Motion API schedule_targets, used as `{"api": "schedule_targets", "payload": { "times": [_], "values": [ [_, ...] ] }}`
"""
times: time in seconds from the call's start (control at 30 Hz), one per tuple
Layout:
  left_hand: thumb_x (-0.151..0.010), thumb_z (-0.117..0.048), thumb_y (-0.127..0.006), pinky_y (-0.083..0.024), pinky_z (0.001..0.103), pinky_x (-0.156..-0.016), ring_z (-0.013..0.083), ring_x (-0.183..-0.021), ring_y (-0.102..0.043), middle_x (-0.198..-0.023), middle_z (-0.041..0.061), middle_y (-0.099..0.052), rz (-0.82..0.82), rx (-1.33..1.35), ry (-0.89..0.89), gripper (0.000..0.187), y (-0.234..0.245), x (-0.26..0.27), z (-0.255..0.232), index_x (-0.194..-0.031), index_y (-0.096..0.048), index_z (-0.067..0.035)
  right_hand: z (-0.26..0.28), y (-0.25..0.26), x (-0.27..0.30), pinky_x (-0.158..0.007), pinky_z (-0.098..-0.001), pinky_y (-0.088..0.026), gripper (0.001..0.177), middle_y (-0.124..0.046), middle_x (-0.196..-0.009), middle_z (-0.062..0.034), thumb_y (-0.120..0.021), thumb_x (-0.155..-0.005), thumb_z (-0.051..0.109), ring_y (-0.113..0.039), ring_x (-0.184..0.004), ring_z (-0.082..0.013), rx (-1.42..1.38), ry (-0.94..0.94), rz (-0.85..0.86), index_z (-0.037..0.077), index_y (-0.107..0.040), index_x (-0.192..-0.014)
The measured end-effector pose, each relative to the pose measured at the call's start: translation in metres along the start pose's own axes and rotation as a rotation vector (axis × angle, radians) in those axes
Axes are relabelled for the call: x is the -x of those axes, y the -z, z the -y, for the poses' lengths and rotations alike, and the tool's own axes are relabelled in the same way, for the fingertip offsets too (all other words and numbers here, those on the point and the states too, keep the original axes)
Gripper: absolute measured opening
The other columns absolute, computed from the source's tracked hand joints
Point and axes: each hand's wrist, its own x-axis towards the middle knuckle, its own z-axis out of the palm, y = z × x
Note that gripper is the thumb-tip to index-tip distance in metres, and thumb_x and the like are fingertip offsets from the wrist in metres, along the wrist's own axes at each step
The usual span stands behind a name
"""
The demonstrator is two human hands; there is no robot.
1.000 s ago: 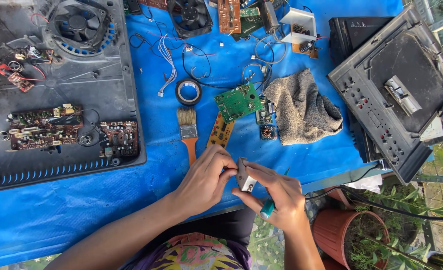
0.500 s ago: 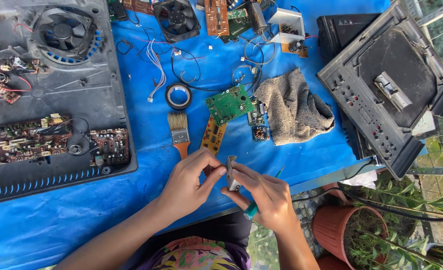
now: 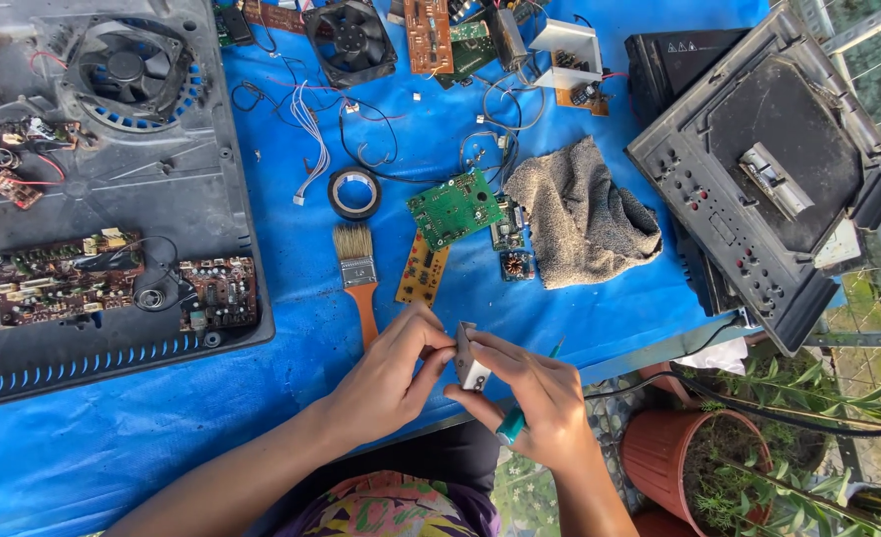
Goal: The person cleans a small silver electronic component using a brush and a cloth on a blue tarp. They then use a screwdriver to unscrew and disassemble the component, removing a small screw and separating the parts.
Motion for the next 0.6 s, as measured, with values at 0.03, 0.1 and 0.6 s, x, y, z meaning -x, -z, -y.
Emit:
{"api": "schedule_targets", "payload": {
  "times": [0.03,0.1,0.6],
  "values": [
    [-0.109,-0.007,-0.053,-0.041,0.04,-0.07,0.0272,-0.081,-0.05,-0.102,0.014,-0.051,0.0,0.023,-0.005,0.005,-0.001,0.001,0.001,-0.107,-0.051,-0.004,0.001,0.001,-0.001,-0.088,-0.0323,-0.07,0.056,-0.071,-0.132,-0.0142,-0.091,-0.085,0.019,-0.079,-0.114,-0.0241,-0.016,-0.008,0.007,0.005,-0.06,-0.129],
    [-0.109,-0.008,-0.053,-0.042,0.041,-0.072,0.028,-0.083,-0.05,-0.103,0.014,-0.051,0.008,0.005,-0.024,0.006,-0.003,0.004,0.005,-0.106,-0.05,-0.004,0.001,0.001,0.003,-0.09,-0.034,-0.071,0.057,-0.071,-0.131,-0.0145,-0.091,-0.084,0.018,-0.077,-0.117,-0.0257,-0.031,-0.011,0.0,0.005,-0.059,-0.13],
    [-0.11,-0.007,-0.057,-0.049,0.045,-0.077,0.0338,-0.09,-0.051,-0.109,0.018,-0.05,0.091,-0.233,-0.328,0.008,-0.006,0.009,0.013,-0.113,-0.054,0.001,0.006,0.011,0.025,-0.055,-0.0219,-0.049,0.047,-0.077,-0.118,0.0016,-0.089,-0.081,0.033,-0.048,-0.054,-0.0073,-0.02,-0.206,-0.069,0.016,-0.068,-0.12]
  ]
}}
